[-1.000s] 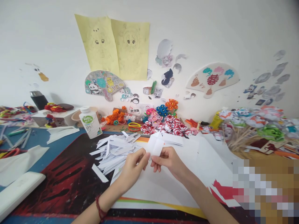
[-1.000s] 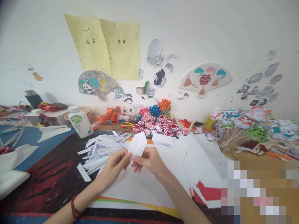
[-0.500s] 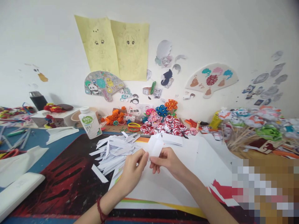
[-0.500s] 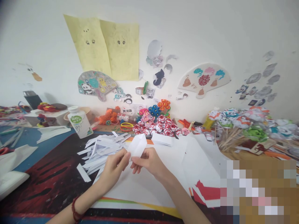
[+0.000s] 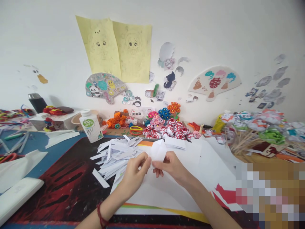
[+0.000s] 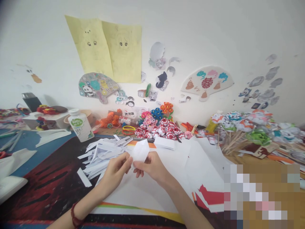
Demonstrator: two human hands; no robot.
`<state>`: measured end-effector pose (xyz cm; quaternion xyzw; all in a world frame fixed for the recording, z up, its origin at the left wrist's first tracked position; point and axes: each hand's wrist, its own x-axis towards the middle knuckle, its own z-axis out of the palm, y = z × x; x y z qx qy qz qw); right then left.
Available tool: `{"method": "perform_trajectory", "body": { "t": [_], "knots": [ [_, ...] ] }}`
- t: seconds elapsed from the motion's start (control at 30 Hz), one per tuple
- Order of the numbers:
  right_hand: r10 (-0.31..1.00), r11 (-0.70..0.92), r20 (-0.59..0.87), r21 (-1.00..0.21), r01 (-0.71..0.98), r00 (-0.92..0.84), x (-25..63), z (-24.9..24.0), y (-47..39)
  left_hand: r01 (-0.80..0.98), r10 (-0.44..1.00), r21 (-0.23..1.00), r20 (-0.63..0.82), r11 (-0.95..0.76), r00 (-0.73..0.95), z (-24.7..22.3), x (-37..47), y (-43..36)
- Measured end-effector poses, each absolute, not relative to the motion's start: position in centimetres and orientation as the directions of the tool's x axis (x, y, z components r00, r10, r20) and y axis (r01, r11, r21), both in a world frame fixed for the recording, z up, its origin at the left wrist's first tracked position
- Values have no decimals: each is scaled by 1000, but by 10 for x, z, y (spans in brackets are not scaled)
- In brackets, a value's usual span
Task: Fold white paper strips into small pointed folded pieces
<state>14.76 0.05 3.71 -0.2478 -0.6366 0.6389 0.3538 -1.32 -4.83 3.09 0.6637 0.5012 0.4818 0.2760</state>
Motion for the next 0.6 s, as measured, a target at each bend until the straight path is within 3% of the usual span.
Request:
{"method": "perform_trajectory", "body": {
  "t": [0.6],
  "knots": [
    [828, 81, 157, -983, -162, -539, 151, 37, 5, 290, 948, 903, 287, -315, 137, 38, -11, -51]
  ]
}}
